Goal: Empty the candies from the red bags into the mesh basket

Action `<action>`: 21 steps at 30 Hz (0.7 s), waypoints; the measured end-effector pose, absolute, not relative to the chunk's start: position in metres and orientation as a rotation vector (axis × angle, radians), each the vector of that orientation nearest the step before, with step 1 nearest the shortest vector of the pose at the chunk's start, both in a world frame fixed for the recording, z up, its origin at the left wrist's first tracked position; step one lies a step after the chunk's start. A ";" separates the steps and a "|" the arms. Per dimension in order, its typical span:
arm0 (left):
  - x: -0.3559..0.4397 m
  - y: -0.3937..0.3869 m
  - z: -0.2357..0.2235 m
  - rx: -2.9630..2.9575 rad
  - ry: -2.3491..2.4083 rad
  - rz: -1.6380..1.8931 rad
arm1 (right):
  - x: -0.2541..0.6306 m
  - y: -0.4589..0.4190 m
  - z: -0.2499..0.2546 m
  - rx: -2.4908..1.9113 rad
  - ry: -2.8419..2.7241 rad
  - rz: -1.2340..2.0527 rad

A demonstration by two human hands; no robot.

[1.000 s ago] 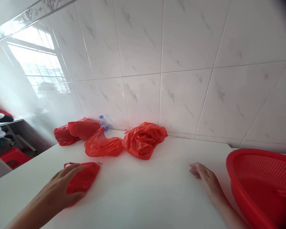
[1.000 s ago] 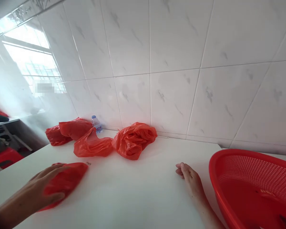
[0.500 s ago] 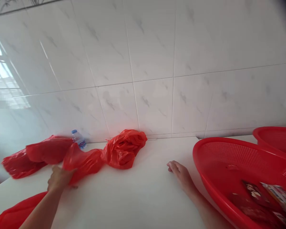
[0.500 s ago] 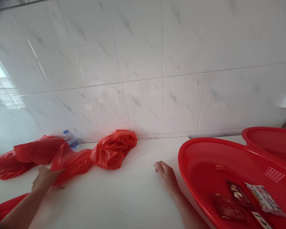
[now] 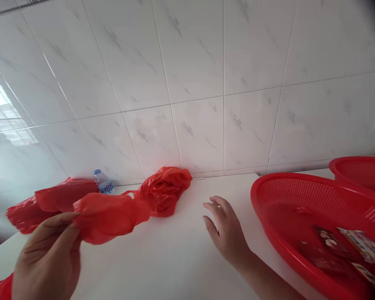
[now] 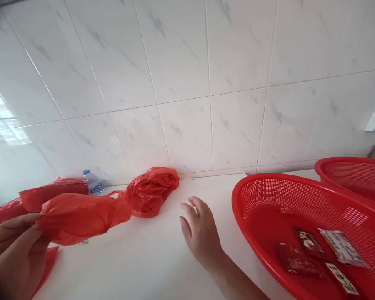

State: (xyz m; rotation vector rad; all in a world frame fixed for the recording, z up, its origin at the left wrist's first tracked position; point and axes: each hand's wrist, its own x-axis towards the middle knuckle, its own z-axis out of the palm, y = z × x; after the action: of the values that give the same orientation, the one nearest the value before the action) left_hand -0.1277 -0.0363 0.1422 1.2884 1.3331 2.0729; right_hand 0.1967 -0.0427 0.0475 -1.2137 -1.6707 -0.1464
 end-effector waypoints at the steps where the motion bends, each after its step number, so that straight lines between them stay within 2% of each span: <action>1: -0.112 -0.046 0.150 1.260 1.202 2.082 | 0.189 -0.055 0.061 -1.154 -1.702 -0.219; 5: -0.069 -0.075 0.165 1.339 0.933 1.933 | 0.166 -0.106 0.106 -0.966 -1.638 -0.460; 8: -0.045 -0.078 0.155 1.285 0.842 1.704 | 0.161 -0.124 0.115 -0.920 -1.598 -0.576; 11: -0.023 -0.063 0.131 1.199 0.780 1.431 | 0.170 -0.117 0.097 -1.003 -1.838 -0.444; 14: -0.017 -0.045 0.096 1.214 0.905 1.141 | 0.187 -0.102 0.059 -1.420 -1.979 -0.197; 16: -0.022 -0.040 0.074 1.419 1.162 1.033 | 0.196 -0.097 0.035 -1.662 -2.028 -0.035; 18: -0.026 -0.044 0.058 1.841 1.347 1.077 | 0.198 -0.096 0.019 -1.809 -2.107 0.042; 21: -0.022 -0.054 0.050 2.554 1.200 0.962 | 0.190 -0.096 0.014 -1.803 -2.227 -0.055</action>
State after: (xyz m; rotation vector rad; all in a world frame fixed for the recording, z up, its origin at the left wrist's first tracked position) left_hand -0.0223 -0.0536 0.0501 2.5536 1.2000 0.9624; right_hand 0.1898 -0.0959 0.0136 -1.8033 -2.2273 -0.0548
